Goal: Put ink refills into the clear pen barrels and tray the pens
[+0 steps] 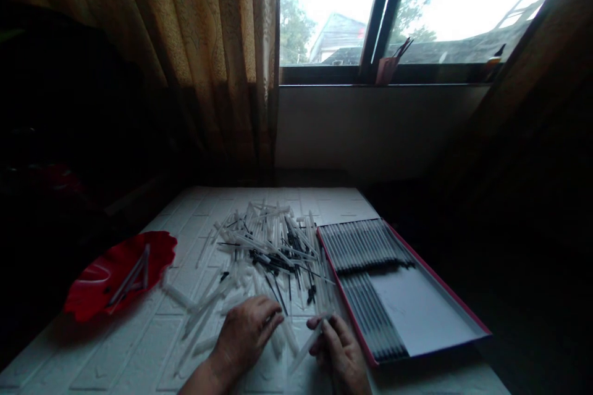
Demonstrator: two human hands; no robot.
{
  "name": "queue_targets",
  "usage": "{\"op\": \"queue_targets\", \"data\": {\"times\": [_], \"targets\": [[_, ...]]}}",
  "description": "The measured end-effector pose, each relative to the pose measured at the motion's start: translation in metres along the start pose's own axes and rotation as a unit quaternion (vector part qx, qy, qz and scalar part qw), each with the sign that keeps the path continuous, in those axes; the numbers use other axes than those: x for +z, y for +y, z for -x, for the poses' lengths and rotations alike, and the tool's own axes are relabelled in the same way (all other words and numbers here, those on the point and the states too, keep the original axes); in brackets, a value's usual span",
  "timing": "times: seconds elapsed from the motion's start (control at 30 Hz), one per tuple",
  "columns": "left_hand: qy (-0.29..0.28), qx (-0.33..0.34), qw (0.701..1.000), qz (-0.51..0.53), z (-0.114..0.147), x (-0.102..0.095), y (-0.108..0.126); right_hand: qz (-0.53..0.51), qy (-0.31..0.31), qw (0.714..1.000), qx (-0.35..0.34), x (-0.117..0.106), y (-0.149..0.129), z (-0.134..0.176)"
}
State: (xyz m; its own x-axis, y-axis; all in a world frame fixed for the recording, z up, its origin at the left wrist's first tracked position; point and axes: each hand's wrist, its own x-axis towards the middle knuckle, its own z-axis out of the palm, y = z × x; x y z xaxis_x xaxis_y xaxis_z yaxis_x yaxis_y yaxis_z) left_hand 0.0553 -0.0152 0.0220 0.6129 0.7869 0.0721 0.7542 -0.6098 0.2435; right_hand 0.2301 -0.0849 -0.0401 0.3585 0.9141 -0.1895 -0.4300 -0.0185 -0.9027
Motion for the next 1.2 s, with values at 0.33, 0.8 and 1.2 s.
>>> {"op": "queue_targets", "data": {"times": [0.33,0.8,1.2], "targets": [[-0.066,0.136,0.984,-0.097,-0.076,-0.004,-0.016,-0.001,-0.020,1.000,-0.012,0.005,0.000,0.001],[-0.083,0.203,0.975,0.029,-0.081,-0.023,-0.025,0.038,-0.054,0.997,-0.033,-0.004,0.013,-0.006],[0.027,-0.153,0.866,0.476,-0.026,0.001,0.004,0.208,-0.206,0.945,-0.148,-0.006,0.005,0.005]]}}
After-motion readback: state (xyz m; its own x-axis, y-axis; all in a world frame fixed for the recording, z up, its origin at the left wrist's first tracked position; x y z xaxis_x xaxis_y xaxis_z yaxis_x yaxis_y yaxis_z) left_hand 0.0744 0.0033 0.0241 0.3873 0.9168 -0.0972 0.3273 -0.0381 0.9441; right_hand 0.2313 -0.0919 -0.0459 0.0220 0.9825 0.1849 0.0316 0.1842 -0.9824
